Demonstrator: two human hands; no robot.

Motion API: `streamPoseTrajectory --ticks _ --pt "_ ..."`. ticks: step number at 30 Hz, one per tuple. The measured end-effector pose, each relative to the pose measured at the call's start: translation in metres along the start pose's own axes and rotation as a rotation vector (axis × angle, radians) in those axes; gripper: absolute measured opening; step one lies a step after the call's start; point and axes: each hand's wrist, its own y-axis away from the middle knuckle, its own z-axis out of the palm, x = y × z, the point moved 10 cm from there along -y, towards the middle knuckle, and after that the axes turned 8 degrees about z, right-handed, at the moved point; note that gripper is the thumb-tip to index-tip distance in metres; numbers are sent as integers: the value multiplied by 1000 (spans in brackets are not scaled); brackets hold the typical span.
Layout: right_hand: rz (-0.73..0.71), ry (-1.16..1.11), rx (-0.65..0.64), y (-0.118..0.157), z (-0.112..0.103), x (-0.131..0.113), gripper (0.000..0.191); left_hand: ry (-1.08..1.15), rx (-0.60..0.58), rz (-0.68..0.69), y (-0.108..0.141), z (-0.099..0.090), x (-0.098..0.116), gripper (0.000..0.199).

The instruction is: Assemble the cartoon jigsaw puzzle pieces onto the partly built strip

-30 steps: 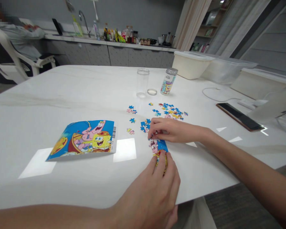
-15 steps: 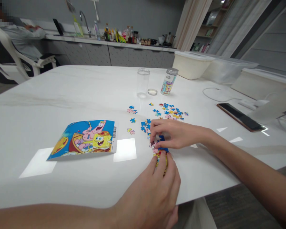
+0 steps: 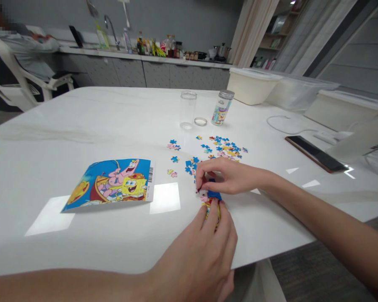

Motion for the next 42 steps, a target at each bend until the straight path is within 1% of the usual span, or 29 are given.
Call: streamPoseTrajectory --ticks 2,4,7,10,15,17,20,22,26,28,31,34,36,39,42 --pt "-37 -17 11 1 -3 -4 16 -3 1 2 0 0 0 59" --pt "-40 -55 7 1 -4 -4 17 -5 6 2 -1 -1 0 59" --pt "49 -183 -2 -1 -5 6 12 -7 10 0 -2 -1 -1 59" --pt "130 -290 -6 -2 -2 15 12 -5 6 3 -2 0 -1 60" --pt "189 -326 -40 -1 5 20 13 2 -2 1 -2 1 -1 60" --pt "194 -308 -63 -1 8 21 16 2 5 -4 -2 0 -1 60" --pt "152 -265 -58 -1 6 17 19 4 14 -5 -1 -1 0 58" --pt "102 -184 -16 -1 0 13 18 9 12 -4 -1 -1 0 59" --pt "27 55 122 -1 -15 10 21 14 3 -6 -1 1 0 59" --pt "31 171 171 -2 -18 13 20 17 0 -4 -2 1 0 60" --pt "92 281 181 -2 -17 23 19 17 7 0 -2 1 0 61" --pt "140 312 189 -2 -16 29 18 16 10 -3 -1 0 0 60" --pt "127 304 212 -1 -18 26 17 17 6 -6 -1 1 0 61" --pt "22 257 199 1 -17 10 15 18 5 -4 0 1 0 61" --pt "-78 246 106 3 -10 -7 13 15 7 0 -1 0 0 59"
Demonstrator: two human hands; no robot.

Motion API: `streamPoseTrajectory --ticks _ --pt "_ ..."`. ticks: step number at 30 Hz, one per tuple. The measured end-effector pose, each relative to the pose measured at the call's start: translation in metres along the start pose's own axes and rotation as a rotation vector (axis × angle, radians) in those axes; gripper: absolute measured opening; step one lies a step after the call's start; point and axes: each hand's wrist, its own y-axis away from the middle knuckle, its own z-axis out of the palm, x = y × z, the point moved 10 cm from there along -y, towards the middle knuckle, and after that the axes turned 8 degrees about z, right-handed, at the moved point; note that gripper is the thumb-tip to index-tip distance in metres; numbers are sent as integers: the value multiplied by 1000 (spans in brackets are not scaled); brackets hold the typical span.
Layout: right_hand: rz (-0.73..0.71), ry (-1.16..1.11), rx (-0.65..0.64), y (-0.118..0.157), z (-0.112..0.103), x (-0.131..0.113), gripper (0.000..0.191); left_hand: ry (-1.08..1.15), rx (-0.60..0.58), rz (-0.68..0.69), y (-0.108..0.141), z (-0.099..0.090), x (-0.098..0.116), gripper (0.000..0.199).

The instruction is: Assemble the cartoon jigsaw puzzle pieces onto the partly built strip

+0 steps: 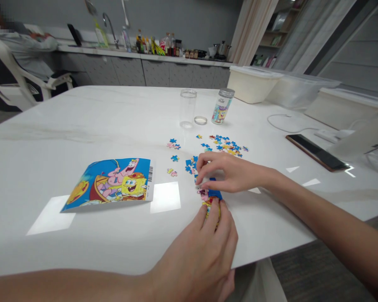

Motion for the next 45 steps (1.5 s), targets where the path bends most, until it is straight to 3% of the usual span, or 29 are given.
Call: streamPoseTrajectory --ticks 6,18,29,36,45 --pt "-51 17 -93 3 6 -6 10 5 -2 -5 0 -1 -1 58" --pt "-96 -12 -140 7 9 -8 12 -16 -20 2 -1 1 0 60" --pt "-150 152 -169 12 14 -24 19 -26 -53 7 -2 0 0 60" --pt "-90 199 -82 12 3 -20 21 -33 -50 3 -1 0 0 59" --pt "-32 142 -154 8 13 -15 15 -22 -67 8 -1 2 0 60"
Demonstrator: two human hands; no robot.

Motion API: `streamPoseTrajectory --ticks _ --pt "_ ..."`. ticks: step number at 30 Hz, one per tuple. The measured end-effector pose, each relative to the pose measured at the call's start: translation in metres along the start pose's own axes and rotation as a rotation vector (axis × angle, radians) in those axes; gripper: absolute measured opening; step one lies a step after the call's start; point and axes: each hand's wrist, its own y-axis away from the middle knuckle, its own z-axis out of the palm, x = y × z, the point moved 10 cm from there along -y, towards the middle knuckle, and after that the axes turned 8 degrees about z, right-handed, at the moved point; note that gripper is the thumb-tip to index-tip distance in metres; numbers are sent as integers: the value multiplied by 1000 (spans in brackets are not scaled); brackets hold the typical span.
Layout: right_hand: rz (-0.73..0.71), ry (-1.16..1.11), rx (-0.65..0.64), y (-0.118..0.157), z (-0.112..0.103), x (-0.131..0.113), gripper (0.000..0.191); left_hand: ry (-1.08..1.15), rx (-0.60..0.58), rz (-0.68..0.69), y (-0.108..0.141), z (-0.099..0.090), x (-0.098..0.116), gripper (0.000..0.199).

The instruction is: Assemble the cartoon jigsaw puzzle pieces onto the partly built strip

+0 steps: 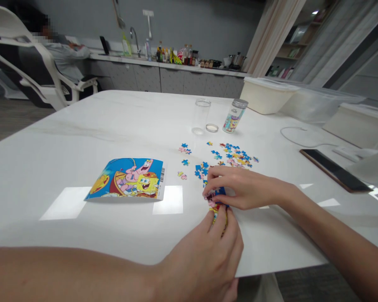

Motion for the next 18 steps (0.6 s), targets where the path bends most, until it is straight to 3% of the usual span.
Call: streamPoseTrajectory --ticks 18 --pt "63 -53 31 -1 0 9 7 -19 20 -10 0 -3 -1 58"
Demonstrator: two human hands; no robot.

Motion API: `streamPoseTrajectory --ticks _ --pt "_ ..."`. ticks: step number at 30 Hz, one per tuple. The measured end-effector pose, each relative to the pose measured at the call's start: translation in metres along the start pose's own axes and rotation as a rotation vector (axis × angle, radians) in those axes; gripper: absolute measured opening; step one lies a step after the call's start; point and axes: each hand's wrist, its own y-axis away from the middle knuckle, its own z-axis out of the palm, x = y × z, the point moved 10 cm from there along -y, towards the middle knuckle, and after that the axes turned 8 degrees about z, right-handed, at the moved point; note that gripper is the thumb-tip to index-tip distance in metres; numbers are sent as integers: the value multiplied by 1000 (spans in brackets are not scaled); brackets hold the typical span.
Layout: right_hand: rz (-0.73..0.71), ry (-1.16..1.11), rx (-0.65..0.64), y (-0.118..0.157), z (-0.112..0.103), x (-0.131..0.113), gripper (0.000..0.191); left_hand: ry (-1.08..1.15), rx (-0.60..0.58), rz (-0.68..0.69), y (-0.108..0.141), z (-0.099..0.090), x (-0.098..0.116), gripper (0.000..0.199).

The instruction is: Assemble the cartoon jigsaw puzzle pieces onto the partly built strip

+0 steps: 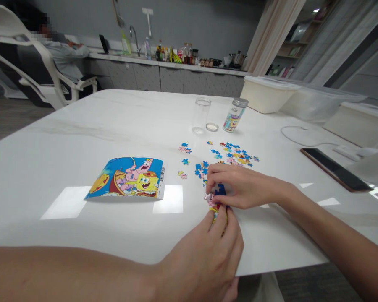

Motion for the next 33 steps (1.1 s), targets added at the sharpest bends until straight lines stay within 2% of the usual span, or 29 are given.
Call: streamPoseTrajectory --ticks 10,15,21,33 --pt "41 25 -23 2 0 6 9 -1 -4 -3 -1 2 1 59" --pt "-28 14 -6 4 -3 -1 8 3 -8 4 0 2 2 59" --pt "-145 50 6 6 -4 -11 17 -6 5 -1 -1 2 2 59" --pt "-144 83 -30 8 -1 -13 20 14 3 -7 0 3 1 59"
